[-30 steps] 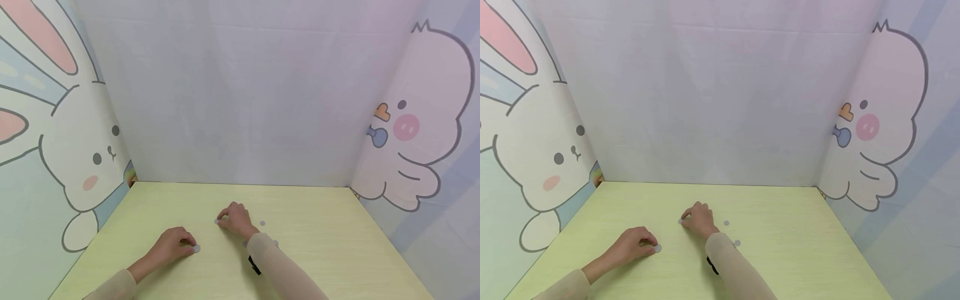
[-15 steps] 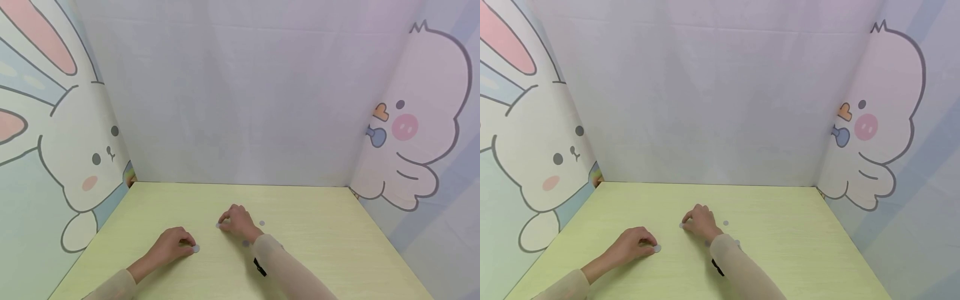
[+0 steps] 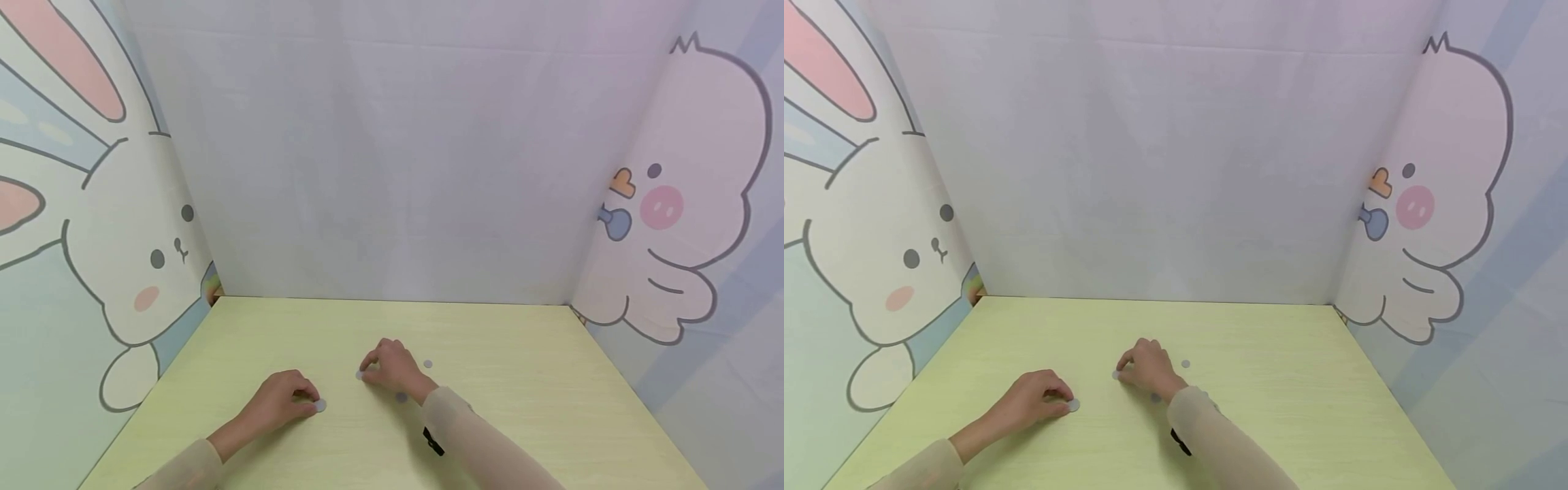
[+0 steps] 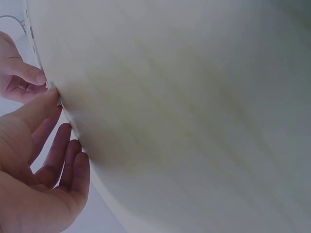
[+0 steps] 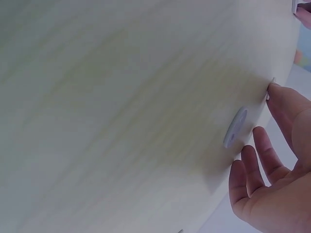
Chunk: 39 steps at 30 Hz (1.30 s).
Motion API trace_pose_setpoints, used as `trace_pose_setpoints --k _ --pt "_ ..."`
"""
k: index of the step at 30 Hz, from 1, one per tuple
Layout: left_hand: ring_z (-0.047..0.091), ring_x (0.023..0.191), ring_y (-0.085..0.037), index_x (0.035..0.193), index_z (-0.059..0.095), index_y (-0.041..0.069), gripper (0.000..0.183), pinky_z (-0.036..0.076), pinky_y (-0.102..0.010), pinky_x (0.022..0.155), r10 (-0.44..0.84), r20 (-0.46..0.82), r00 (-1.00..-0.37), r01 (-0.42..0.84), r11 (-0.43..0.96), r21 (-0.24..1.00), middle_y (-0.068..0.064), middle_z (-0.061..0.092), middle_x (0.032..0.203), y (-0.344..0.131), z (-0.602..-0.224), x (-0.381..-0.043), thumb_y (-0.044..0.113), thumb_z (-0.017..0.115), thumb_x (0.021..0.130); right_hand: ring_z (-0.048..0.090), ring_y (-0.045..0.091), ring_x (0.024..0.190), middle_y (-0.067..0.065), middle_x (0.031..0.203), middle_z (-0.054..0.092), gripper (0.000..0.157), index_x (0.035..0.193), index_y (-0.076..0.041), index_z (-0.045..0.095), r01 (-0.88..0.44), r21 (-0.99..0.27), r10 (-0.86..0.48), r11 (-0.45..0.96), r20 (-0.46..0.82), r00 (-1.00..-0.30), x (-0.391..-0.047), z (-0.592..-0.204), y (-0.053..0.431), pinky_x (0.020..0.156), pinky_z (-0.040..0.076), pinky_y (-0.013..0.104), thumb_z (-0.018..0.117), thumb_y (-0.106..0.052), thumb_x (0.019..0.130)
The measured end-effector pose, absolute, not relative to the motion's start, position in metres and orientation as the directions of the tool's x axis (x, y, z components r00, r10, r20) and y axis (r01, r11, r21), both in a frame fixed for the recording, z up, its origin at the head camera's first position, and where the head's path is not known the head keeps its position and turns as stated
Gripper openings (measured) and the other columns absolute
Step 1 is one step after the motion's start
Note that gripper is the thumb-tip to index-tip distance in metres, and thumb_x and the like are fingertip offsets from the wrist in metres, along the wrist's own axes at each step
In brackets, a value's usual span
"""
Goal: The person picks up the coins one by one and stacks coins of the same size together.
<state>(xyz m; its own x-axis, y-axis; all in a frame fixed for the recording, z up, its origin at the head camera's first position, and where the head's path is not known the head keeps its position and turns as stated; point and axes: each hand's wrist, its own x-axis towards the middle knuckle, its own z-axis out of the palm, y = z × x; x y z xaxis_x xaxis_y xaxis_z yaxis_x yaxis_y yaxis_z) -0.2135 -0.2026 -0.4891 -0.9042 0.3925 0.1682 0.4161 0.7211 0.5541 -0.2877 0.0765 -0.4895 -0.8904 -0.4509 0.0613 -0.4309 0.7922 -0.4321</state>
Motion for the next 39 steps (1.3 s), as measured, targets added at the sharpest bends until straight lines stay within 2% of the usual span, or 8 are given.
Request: trace_pose_setpoints --k 18,28,39 --pt "0.062 0.088 -0.007 0.091 0.08 0.029 0.01 0.052 -0.029 0.081 0.381 0.157 -0.911 0.401 0.73 0.553 0.016 0.067 0.089 -0.203 -0.49 -0.213 0.032 0.089 0.087 0.05 0.015 0.097 -0.002 0.11 0.065 0.01 0.098 -0.03 0.085 -0.461 -0.42 -0.48 0.782 0.067 -0.875 -0.277 -0.492 0.086 0.081 0.043 0.031 0.084 -0.038 0.092" --pt "0.062 0.088 -0.007 0.091 0.081 0.028 0.01 0.052 -0.03 0.082 0.381 0.157 -0.911 0.399 0.725 0.561 0.016 0.067 0.089 -0.202 -0.489 -0.213 0.033 0.089 0.087 0.049 0.012 0.091 -0.007 0.101 0.064 0.007 0.095 -0.029 0.085 -0.479 -0.429 -0.496 0.766 0.08 -0.865 -0.268 -0.49 0.092 0.076 0.041 0.028 0.086 -0.034 0.09" --pt "0.062 0.089 -0.008 0.091 0.081 0.028 0.01 0.052 -0.03 0.082 0.378 0.152 -0.913 0.395 0.73 0.558 0.015 0.067 0.09 -0.201 -0.487 -0.212 0.032 0.089 0.087 0.05 0.01 0.086 -0.009 0.093 0.068 0.005 0.091 -0.028 0.086 -0.533 -0.382 -0.529 0.755 0.126 -0.839 -0.259 -0.49 0.098 0.073 0.041 0.026 0.088 -0.032 0.088"
